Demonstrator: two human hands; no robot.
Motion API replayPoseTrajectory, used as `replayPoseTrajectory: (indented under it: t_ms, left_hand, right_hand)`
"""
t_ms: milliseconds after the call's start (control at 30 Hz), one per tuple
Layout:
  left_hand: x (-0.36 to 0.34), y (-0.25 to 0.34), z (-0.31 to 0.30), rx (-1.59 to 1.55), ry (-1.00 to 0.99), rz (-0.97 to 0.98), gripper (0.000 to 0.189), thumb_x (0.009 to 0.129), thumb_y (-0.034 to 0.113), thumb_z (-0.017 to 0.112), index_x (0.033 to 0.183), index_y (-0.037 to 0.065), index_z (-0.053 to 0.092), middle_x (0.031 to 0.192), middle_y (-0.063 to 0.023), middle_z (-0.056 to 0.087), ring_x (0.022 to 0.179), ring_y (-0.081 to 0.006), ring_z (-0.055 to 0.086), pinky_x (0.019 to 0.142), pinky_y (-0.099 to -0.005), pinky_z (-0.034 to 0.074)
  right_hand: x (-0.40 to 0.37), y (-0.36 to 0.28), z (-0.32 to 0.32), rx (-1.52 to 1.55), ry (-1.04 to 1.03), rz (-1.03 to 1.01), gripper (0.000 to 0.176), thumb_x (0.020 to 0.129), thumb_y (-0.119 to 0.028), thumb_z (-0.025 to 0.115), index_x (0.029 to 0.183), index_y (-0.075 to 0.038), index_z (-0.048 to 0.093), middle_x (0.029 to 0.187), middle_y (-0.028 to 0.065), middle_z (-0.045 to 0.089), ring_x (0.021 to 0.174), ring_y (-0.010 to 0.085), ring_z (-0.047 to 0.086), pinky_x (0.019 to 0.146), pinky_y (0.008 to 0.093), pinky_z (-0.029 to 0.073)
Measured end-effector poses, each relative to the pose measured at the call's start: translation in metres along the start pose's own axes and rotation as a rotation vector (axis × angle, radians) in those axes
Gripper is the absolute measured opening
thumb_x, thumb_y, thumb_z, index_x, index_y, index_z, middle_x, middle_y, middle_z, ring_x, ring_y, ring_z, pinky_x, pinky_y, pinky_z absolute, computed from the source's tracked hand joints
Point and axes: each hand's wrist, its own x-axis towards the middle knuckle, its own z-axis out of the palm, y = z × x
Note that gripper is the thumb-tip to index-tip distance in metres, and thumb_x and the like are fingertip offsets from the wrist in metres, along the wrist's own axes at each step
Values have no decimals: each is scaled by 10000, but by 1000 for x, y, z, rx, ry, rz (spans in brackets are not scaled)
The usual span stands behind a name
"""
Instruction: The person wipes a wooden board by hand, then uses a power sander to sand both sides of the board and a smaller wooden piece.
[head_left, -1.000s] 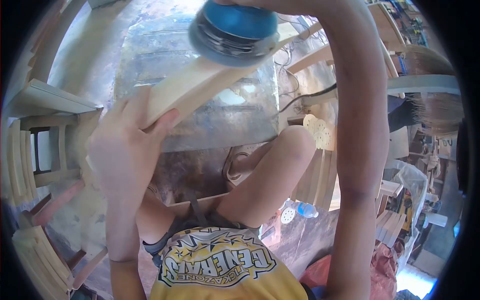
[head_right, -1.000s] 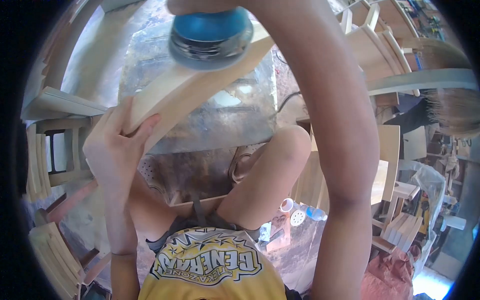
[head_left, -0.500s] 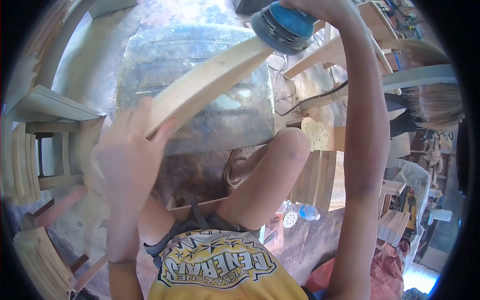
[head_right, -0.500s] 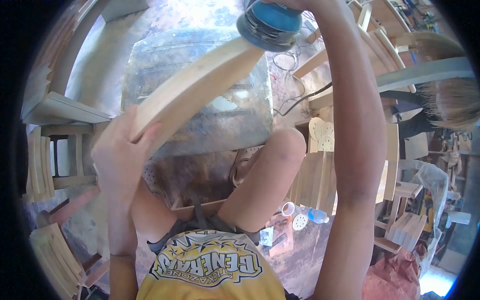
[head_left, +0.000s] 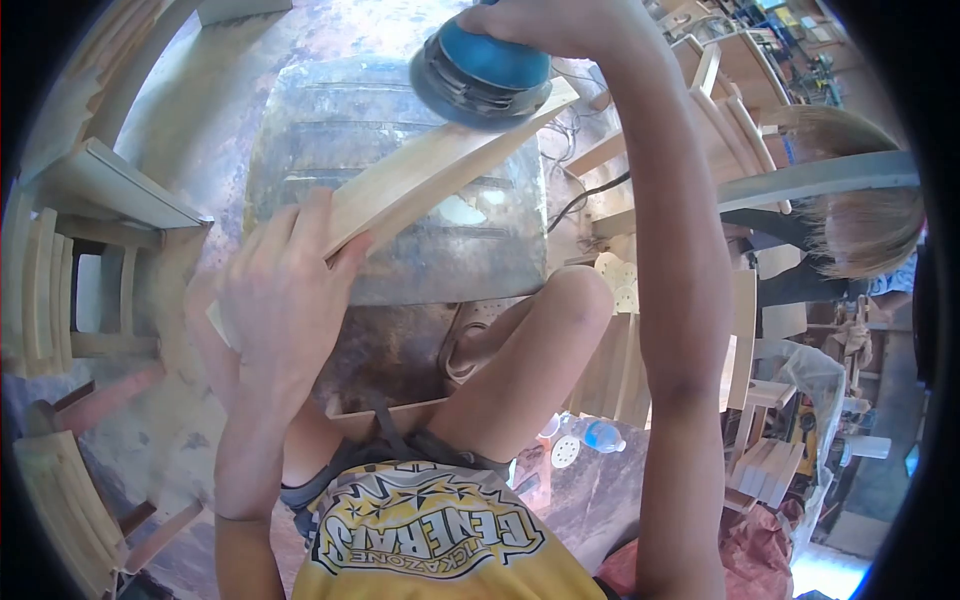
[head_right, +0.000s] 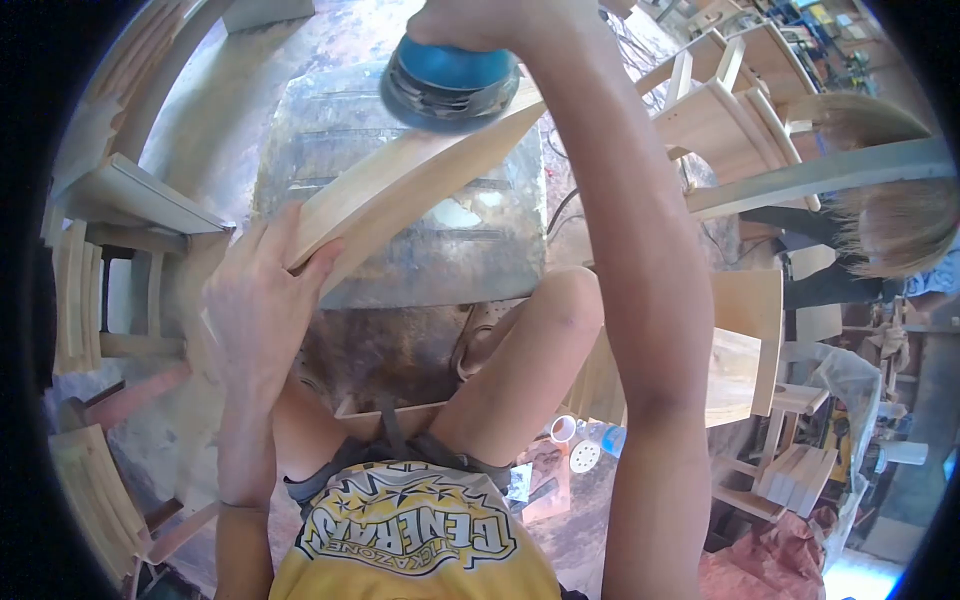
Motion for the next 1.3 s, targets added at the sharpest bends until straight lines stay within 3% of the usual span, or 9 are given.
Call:
replayPoseTrajectory:
  t_ms: [200,333,433,667,933,1033,1100,1200,1300]
  left_hand:
    - [2,4,-2,25,0,-23,423,744,228,862,1104,74,702,870,-91,695,807,-299,696,700,-421,547]
    - [1,3,-1,33,38,-14,412,746,238,860,1089,71,705,865,-94,700,810,-302,698,700,-424,548]
    - [0,5,-3,48,15,-41,419,743,246,861,1090,69,708,873,-93,708,810,-303,700,707,-426,550]
    - [-4,-5,9,10,34,-36,420,747,269,859,1100,94,714,884,-75,716,808,-289,709,733,-409,561]
    - [-20,-7,-41,20,-173,-95,454,771,264,842,1153,65,697,1041,-133,714,1007,-308,689,853,-419,547]
    - [-64,-72,-67,-119,-299,-316,590,802,273,834,1297,19,637,1221,-177,686,1167,-325,648,988,-414,516]
    - [-109,-122,-53,-883,-217,-310,798,806,319,851,1449,-11,514,1358,-180,639,1258,-318,611,1102,-407,451]
    - [-133,-101,-1,-601,20,-281,900,800,294,883,1519,-7,433,1398,-160,613,1318,-271,561,1157,-394,385]
    - [-118,-62,38,-1138,121,-512,777,816,165,881,1458,-17,483,1343,-125,634,1286,-202,560,1124,-365,404]
  right_hand:
    - [-8,-52,-19,134,-122,-62,346,672,-93,623,1003,-19,687,908,242,721,914,416,691,800,465,551]
    - [-7,-56,9,188,87,-243,390,653,-57,583,1020,5,700,917,255,723,883,416,692,771,462,556]
    - [-17,-73,-35,181,-191,59,357,659,-90,620,995,1,700,897,234,723,874,396,694,758,444,550]
    - [-9,15,0,40,68,-81,346,683,-241,778,969,-61,707,860,180,700,851,366,686,753,428,534]
    - [-23,-59,-8,124,-44,-49,259,710,-199,716,913,-51,650,877,189,700,860,355,686,752,446,523]
    - [-42,-117,-27,100,35,-251,268,716,-189,705,935,-47,640,856,204,680,845,372,680,757,461,520]
    - [-47,-156,-39,-12,-99,-123,268,711,-158,690,958,-62,648,847,217,665,830,400,680,750,484,526]
    - [-52,-176,-22,96,3,-293,289,716,-182,700,985,-82,664,848,195,677,821,380,690,738,470,537]
    - [-50,-196,-5,179,47,-394,310,721,-207,710,1011,-101,680,849,173,689,811,359,701,727,456,547]
